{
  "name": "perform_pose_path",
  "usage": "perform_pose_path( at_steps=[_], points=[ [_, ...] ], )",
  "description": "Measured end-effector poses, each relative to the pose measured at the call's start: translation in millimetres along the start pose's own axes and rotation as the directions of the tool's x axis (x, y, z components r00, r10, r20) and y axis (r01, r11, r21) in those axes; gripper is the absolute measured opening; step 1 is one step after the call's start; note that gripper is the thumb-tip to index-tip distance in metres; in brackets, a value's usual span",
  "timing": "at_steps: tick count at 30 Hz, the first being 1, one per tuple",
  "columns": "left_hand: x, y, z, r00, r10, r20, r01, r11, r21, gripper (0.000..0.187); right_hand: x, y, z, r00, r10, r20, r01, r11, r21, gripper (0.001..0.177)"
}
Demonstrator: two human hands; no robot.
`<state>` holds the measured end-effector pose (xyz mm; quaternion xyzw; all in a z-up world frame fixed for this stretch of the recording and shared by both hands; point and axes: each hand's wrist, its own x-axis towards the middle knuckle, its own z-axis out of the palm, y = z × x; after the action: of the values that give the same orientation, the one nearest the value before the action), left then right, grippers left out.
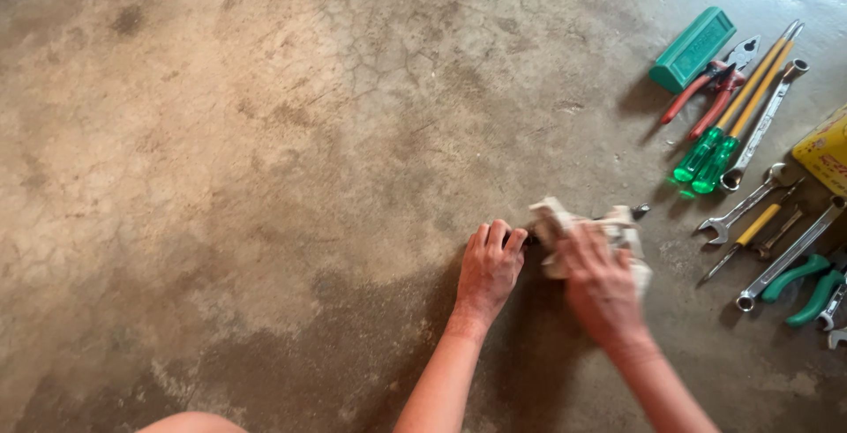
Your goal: The person arranges various hand tools, including screwdrivers, pliers, and wrenches, on a concrete floor. They then use a cloth to wipe and clean a single wrench, holding it with one hand while scrubbing with the other.
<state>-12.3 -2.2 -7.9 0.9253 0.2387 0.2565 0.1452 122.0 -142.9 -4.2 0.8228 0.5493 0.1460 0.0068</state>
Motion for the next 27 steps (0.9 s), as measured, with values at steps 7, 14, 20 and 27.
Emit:
perform_pose_path(
  at_steps=[7, 14, 20, 27],
  points=[
    [7, 7, -7, 1.000, 0.009, 0.003, -0.009, 1.000, -0.014, 0.029, -3, 71, 7, 0.958, 0.286, -0.027, -0.287, 0.952, -0.103, 0.034],
    [4, 0, 6, 1.000, 0.009, -0.024, -0.009, 1.000, 0.001, 0.033, -8, -39, 6, 0.999, 0.019, -0.046, -0.017, 0.999, 0.044, 0.048],
    [-1, 0, 2, 1.000, -0.001, -0.004, 0.001, 1.000, -0.010, 0.030, -5, 30, -3, 0.998, 0.030, 0.051, -0.028, 0.999, -0.043, 0.057],
    [6, 4, 0, 0.999, 0.015, 0.031, -0.016, 0.999, 0.049, 0.031, -2, 76, 0, 0.976, 0.208, 0.064, -0.203, 0.976, -0.076, 0.048]
  ],
)
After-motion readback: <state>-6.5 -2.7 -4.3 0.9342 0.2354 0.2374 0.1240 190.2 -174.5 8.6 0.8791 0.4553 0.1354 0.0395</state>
